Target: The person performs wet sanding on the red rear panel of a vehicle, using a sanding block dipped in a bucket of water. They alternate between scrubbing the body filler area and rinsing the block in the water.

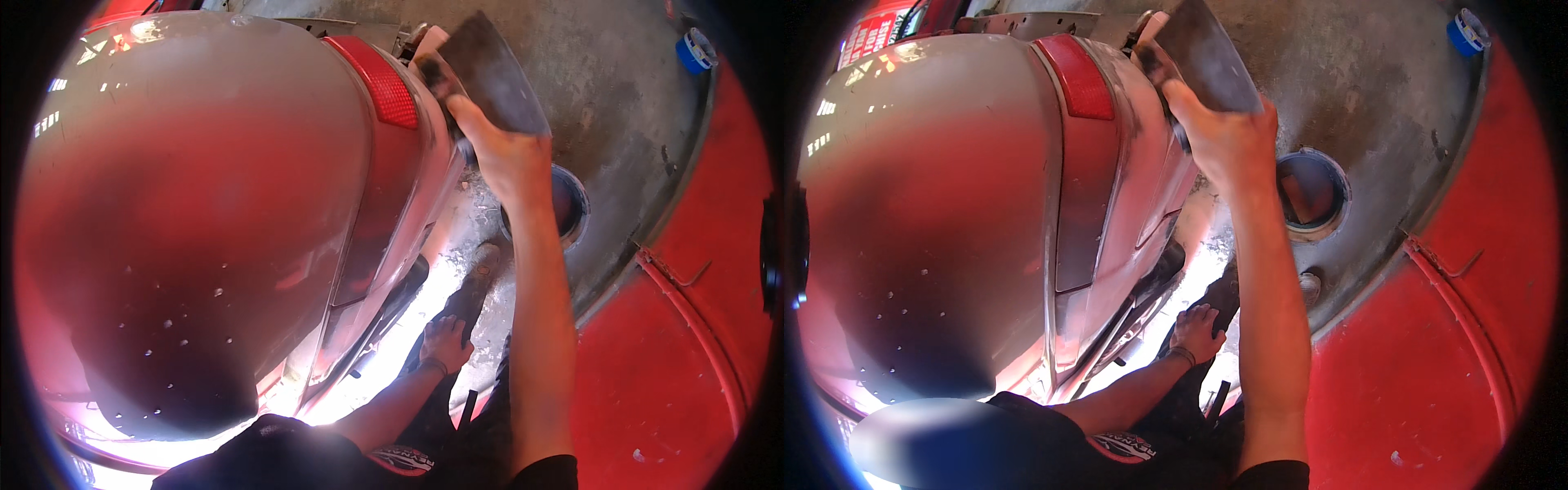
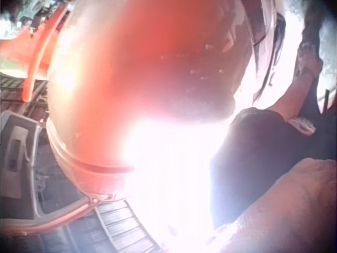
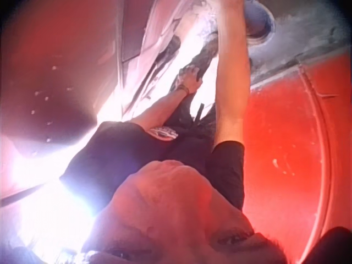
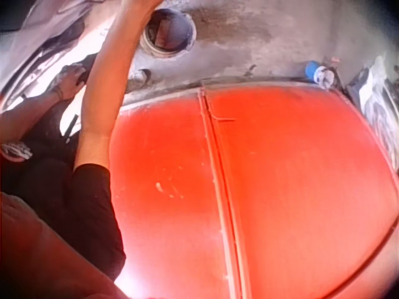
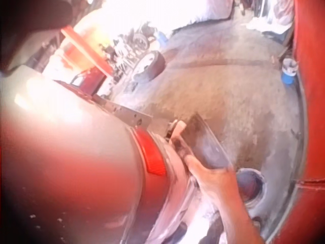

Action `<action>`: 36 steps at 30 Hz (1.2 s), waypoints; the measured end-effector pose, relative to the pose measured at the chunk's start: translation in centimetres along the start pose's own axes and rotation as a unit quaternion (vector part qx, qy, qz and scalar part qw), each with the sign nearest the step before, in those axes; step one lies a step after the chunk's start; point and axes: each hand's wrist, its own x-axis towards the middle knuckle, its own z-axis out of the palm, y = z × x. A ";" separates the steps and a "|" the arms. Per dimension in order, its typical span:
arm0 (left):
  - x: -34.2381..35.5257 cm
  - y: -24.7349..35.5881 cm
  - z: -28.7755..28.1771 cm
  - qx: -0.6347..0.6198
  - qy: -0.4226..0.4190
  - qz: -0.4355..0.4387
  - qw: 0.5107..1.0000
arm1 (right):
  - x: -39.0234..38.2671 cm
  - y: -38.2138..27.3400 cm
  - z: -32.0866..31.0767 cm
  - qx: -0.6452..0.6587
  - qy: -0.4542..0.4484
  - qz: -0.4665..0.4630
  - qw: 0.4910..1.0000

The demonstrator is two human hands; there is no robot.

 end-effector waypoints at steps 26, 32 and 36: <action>0.7 -0.8 -1.6 0.004 -0.050 -0.020 0.999 | -1.5 -1.4 -0.4 0.017 -0.040 0.099 0.994; 0.8 -0.9 -1.5 -0.007 -0.032 -0.004 0.999 | -1.8 -1.0 -2.7 0.062 -0.086 0.092 0.990; 0.3 -0.6 -0.8 0.008 -0.041 0.003 0.999 | 1.0 -1.5 -2.3 -0.027 -0.136 0.133 0.981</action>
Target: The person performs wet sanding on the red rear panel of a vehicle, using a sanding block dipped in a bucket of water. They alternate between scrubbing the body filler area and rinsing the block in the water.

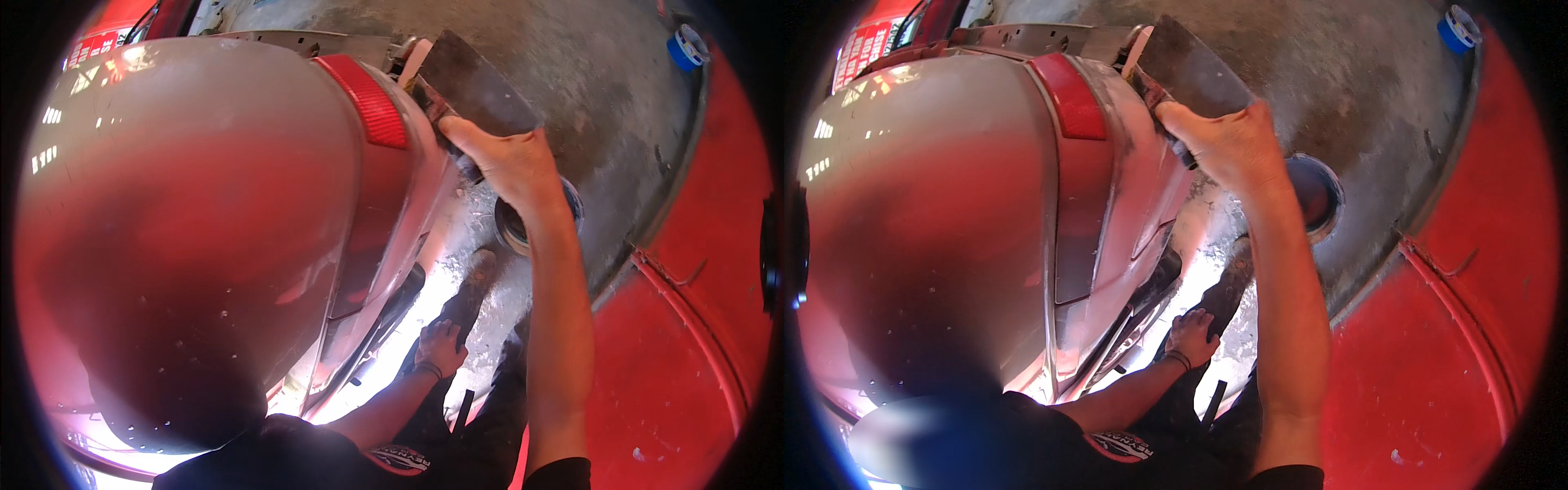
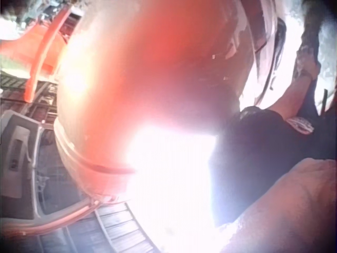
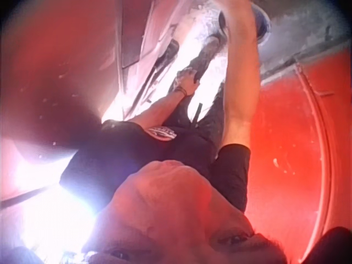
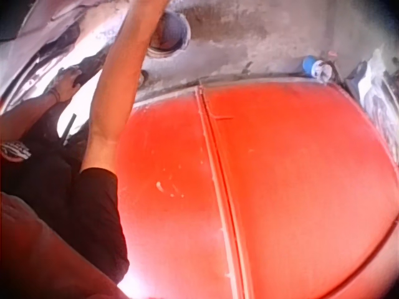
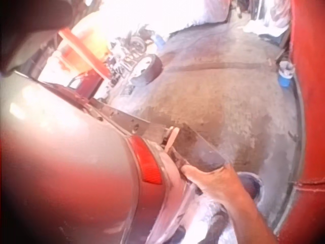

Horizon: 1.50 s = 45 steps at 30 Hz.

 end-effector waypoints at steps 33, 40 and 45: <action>0.1 1.5 0.0 0.015 0.003 0.023 1.000 | -4.2 1.9 2.6 0.195 0.094 0.014 0.976; -0.5 0.6 0.6 0.036 -0.006 0.019 0.999 | -9.9 5.3 5.1 0.220 0.115 -0.001 0.969; -0.8 1.7 -1.2 0.021 -0.062 0.005 0.998 | -6.5 3.6 4.3 0.159 0.138 -0.003 0.978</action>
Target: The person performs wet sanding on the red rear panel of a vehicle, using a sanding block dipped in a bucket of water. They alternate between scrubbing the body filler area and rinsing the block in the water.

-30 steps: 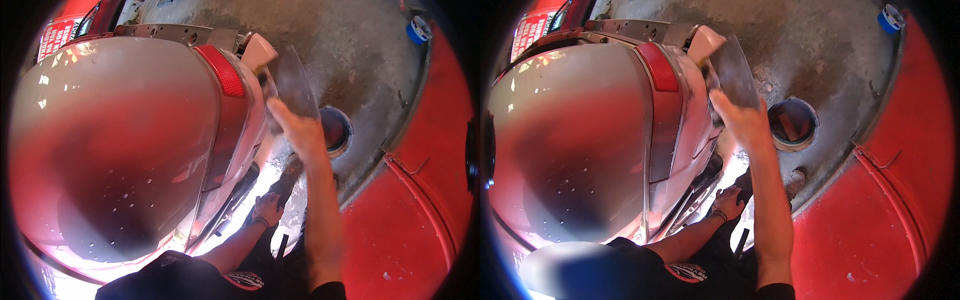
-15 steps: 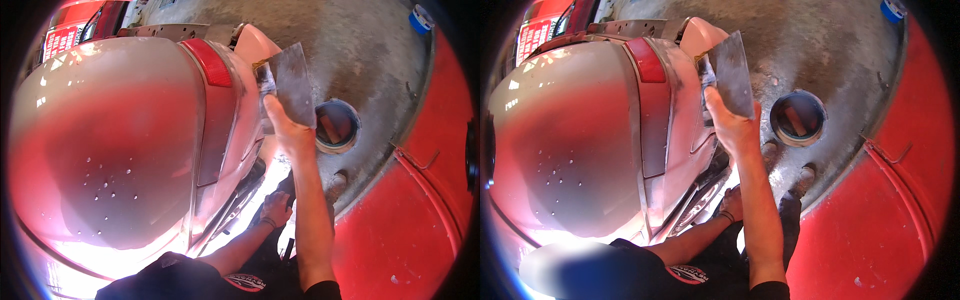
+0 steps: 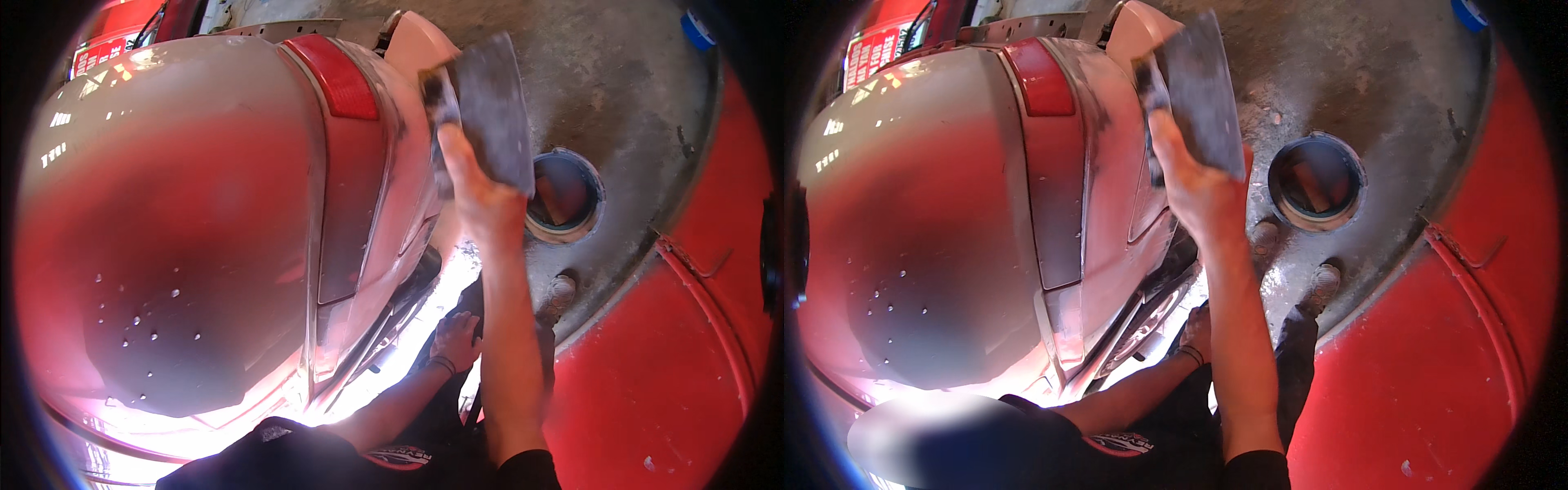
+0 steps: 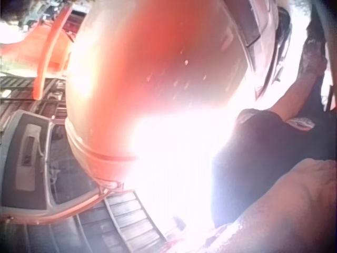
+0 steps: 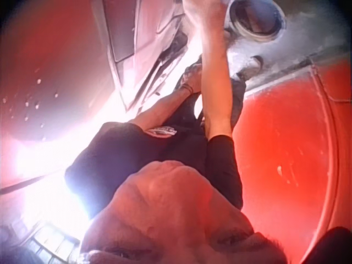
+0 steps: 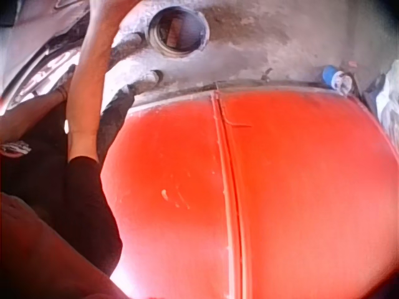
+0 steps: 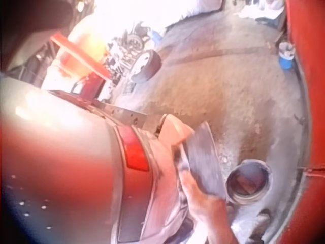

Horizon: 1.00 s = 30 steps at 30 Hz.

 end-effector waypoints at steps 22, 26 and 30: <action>1.5 -0.9 -0.6 -0.037 0.065 -0.002 0.997 | 5.4 -5.4 0.9 -0.094 -0.094 0.078 0.988; 1.9 -1.1 -0.5 -0.059 0.090 -0.008 0.994 | 4.3 -2.4 0.0 -0.030 -0.065 -0.059 0.996; 2.4 -1.4 -0.5 -0.073 0.115 -0.016 0.991 | 3.8 -3.9 -0.4 0.050 -0.113 0.015 0.992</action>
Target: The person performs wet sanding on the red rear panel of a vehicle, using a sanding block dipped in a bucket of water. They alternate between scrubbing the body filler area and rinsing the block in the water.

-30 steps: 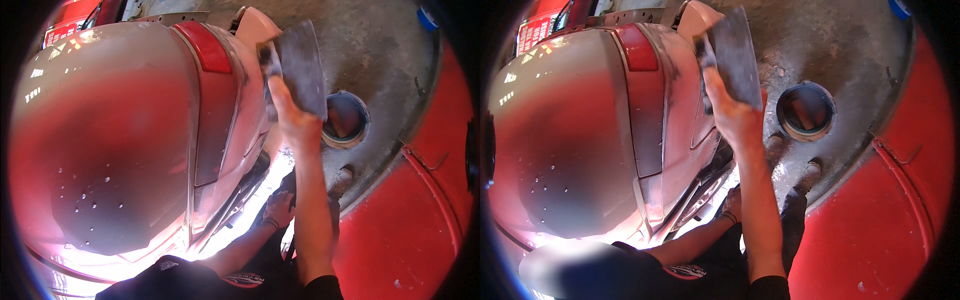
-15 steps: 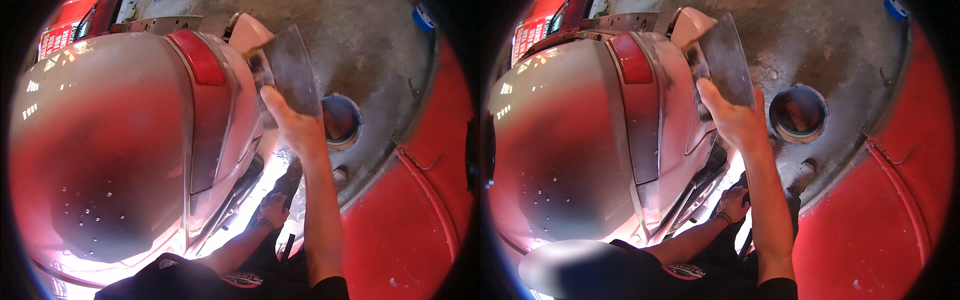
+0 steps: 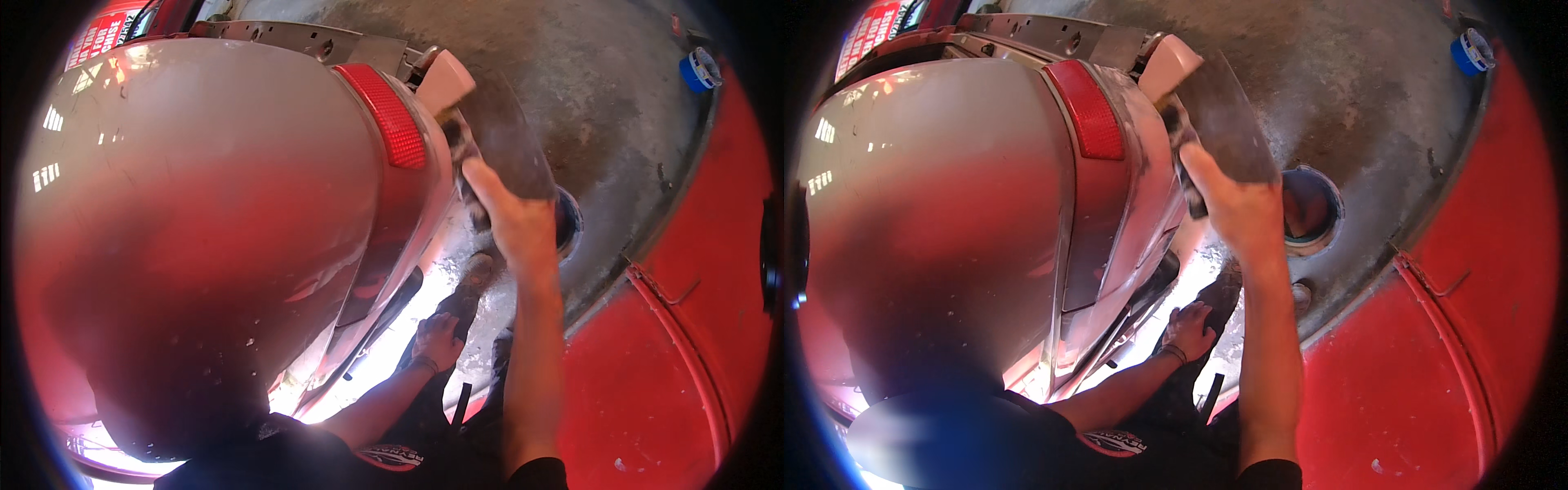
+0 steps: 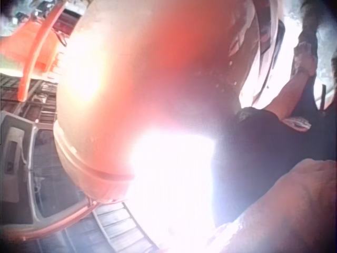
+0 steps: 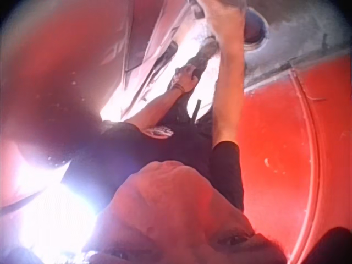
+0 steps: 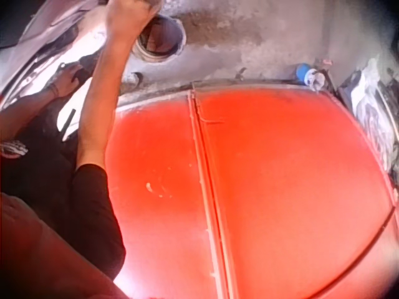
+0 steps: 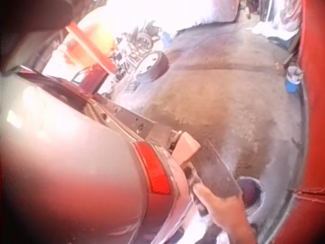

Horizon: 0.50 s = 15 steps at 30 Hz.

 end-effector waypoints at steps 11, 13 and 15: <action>-1.3 -1.9 0.9 -0.106 -0.004 -0.038 0.994 | 4.6 -3.5 -4.3 -0.345 -0.045 0.132 0.928; -0.4 -1.0 0.5 -0.287 0.014 -0.071 0.955 | 4.1 -4.5 -3.6 -0.482 0.064 -0.055 0.872; 1.7 1.2 -3.4 -0.323 0.069 0.050 0.942 | 4.2 -7.2 -0.3 -0.565 0.048 -0.047 0.823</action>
